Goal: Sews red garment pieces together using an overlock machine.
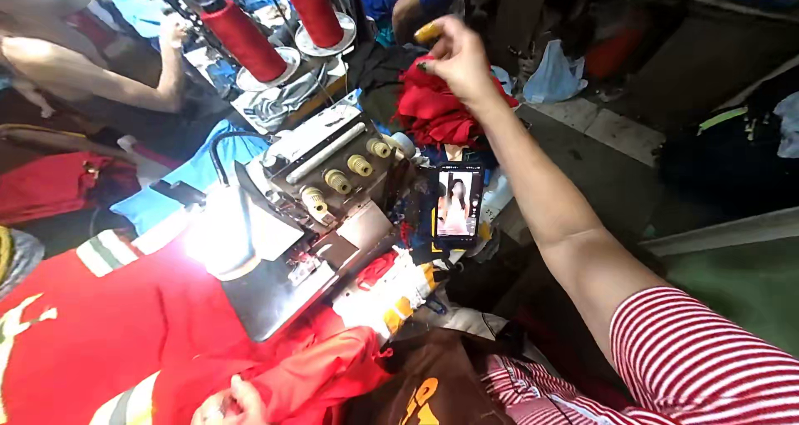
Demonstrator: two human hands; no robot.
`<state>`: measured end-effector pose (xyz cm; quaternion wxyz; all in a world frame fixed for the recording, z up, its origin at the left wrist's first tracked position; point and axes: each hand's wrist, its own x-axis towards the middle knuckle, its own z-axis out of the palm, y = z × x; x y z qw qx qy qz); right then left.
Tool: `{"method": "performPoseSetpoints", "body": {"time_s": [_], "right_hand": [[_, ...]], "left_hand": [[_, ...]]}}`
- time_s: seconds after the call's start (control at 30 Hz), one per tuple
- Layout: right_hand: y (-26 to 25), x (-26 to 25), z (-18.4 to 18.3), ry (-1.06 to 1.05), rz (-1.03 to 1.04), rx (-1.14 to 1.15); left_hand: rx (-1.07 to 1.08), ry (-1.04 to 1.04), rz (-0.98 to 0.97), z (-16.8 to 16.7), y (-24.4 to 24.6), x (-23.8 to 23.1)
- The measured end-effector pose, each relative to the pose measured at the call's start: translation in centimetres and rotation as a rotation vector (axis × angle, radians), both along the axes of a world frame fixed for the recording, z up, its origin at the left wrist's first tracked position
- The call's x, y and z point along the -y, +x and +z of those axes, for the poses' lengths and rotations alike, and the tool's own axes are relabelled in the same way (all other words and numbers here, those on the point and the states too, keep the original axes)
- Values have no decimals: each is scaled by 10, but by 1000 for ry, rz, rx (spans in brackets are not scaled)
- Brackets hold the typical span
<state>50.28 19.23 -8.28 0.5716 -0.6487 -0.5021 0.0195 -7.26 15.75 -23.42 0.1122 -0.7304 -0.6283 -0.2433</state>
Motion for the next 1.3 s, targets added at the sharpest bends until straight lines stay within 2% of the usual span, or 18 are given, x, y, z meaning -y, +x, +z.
{"method": "performPoseSetpoints", "body": {"time_s": [0.1, 0.2, 0.27, 0.3, 0.37, 0.4, 0.47, 0.57, 0.73, 0.83, 0.87, 0.93, 1.0, 1.07, 1.13, 1.23, 1.3], "right_hand": [[-39, 56, 41, 175, 112, -77], [-124, 118, 57, 190, 414, -164], [-189, 141, 37, 192, 652, -253], [-218, 142, 20, 210, 722, -254], [-264, 135, -13, 304, 729, -141], [-280, 131, -25, 375, 681, -64], [-299, 128, -39, 455, 602, -10], [-303, 134, -43, 312, 635, -130], [-292, 135, -48, -214, 1115, -516], [-290, 140, -50, -261, 1199, -579], [-288, 141, -49, -251, 1167, -604], [-281, 140, -53, -204, 1129, -651], [-273, 137, -60, -181, 1123, -669], [-266, 136, -69, -200, 1113, -615], [-264, 135, -78, -252, 1115, -528], [-267, 139, -81, -415, 1096, -333], [-268, 143, -78, -529, 1054, -125]], "left_hand": [[314, -100, -103, 24, 5, 4], [560, 60, -377, 57, 43, 16], [900, 3, -645, 79, 85, 34], [1112, -142, -719, 91, 106, 50], [1464, -427, -685, 105, 133, 80], [1583, -497, -650, 104, 137, 89], [1675, -503, -644, 98, 130, 94], [1528, -433, -744, 88, 96, 86], [1394, -432, -737, 94, 68, 90], [1348, -465, -873, 96, 63, 89], [1239, -465, -939, 96, 59, 87], [834, -385, -987, 94, 50, 83], [395, -221, -891, 90, 44, 81], [192, -133, -805, 79, 40, 77], [251, -94, -768, 68, 33, 71], [568, -129, -760, 61, 24, 68], [809, -147, -728, 59, 23, 68]]}}
